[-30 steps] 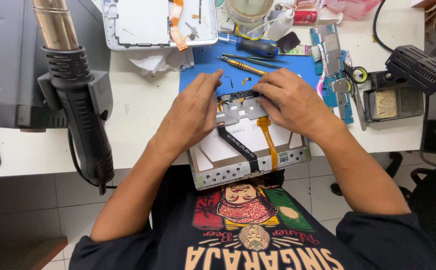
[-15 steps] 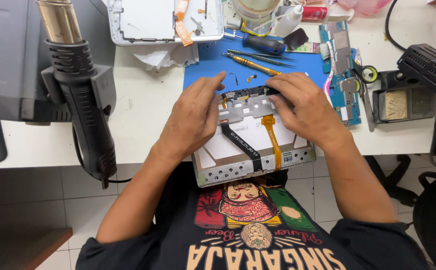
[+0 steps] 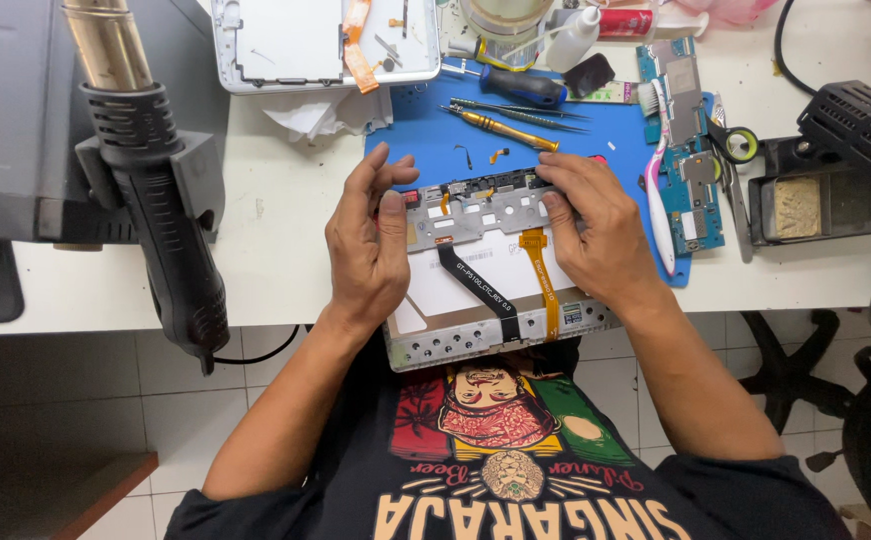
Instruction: The person assembles a tablet by placing red plastic side pieces onto the chassis, then installing the motherboard and connecting ribbon cables. The person works at a bench with various tools and parts visible.
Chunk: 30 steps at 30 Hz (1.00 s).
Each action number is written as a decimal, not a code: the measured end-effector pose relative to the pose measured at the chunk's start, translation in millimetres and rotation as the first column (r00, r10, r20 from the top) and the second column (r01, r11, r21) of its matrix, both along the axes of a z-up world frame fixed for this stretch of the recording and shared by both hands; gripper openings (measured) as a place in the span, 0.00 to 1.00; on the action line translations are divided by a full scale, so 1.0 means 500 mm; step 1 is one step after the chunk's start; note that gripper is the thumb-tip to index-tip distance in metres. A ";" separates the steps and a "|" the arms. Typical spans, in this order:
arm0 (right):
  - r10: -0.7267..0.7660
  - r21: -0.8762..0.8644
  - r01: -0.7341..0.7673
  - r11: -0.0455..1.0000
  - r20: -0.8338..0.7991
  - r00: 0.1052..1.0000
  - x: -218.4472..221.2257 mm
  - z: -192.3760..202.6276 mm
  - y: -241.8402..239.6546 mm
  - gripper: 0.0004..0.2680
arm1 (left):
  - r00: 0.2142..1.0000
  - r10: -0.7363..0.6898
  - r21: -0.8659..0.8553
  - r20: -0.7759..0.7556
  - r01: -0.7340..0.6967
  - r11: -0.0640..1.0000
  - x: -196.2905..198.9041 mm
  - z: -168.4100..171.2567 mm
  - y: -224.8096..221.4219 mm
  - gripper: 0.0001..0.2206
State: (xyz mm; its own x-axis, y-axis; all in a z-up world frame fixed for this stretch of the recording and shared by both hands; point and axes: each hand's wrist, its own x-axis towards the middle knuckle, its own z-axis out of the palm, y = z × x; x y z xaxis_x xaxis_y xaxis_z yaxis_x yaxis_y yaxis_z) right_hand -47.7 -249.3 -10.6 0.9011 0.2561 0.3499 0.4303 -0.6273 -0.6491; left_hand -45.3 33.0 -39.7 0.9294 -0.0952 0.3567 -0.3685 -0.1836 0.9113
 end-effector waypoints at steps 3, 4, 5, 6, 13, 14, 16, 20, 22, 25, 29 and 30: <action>-0.021 0.017 0.021 1.000 0.030 0.999 0.006 -0.011 -0.011 0.09 | 1.000 -0.029 -0.049 -0.008 0.028 0.998 0.015 0.001 -0.002 0.22; -0.024 0.017 0.023 1.000 0.031 0.999 0.008 -0.013 -0.013 0.09 | 0.999 -0.031 -0.048 -0.007 0.031 0.998 0.022 0.002 -0.004 0.22; -0.036 0.013 0.036 0.999 0.036 0.999 0.009 -0.014 -0.015 0.09 | 0.999 -0.046 -0.037 -0.001 0.046 0.998 0.030 0.003 -0.006 0.22; -0.047 0.011 0.047 0.999 0.040 0.998 0.010 -0.017 -0.014 0.09 | 0.998 -0.059 -0.024 0.004 0.059 0.998 0.035 0.004 -0.006 0.22; -0.100 0.016 0.099 0.995 0.045 0.994 0.009 0.002 -0.009 0.09 | 0.993 -0.095 0.149 0.066 0.084 0.985 0.094 0.011 -0.024 0.17; -0.107 0.008 0.107 0.994 0.046 0.993 0.008 0.005 -0.007 0.09 | 0.987 -0.095 0.278 0.128 0.056 0.959 0.098 0.010 -0.029 0.13; -0.117 -0.001 0.117 0.993 0.048 0.992 0.006 0.006 -0.006 0.08 | 0.976 -0.105 0.401 0.189 0.021 0.916 0.106 0.007 -0.038 0.10; -0.119 0.024 0.118 0.993 0.040 0.992 0.001 -0.001 -0.014 0.08 | 0.963 -0.102 0.670 0.251 -0.097 0.736 0.117 -0.006 -0.056 0.07; -0.120 0.032 0.119 0.992 0.040 0.992 0.002 -0.005 -0.016 0.08 | 0.969 -0.096 0.705 0.227 -0.095 0.703 0.123 -0.010 -0.060 0.07; -0.136 0.031 0.135 0.990 0.042 0.990 0.002 -0.010 -0.020 0.08 | 0.977 -0.083 0.722 0.197 -0.087 0.686 0.131 -0.014 -0.061 0.06; -0.128 0.065 0.126 0.990 0.029 0.991 0.002 -0.008 -0.022 0.08 | 0.990 -0.089 0.689 0.109 -0.011 0.725 0.141 -0.017 -0.060 0.06; -0.127 0.063 0.125 0.990 0.030 0.991 0.003 -0.008 -0.023 0.08 | 0.992 -0.092 0.673 0.085 0.011 0.740 0.144 -0.017 -0.060 0.06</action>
State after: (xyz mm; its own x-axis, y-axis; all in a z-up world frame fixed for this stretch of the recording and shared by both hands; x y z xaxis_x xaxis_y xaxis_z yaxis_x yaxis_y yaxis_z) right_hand -46.3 -260.9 -14.5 0.9123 0.1185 0.3921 0.3727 -0.6375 -0.6743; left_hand 26.5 3.3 -48.0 0.8763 -0.3940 0.2771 -0.4817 -0.7093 0.5146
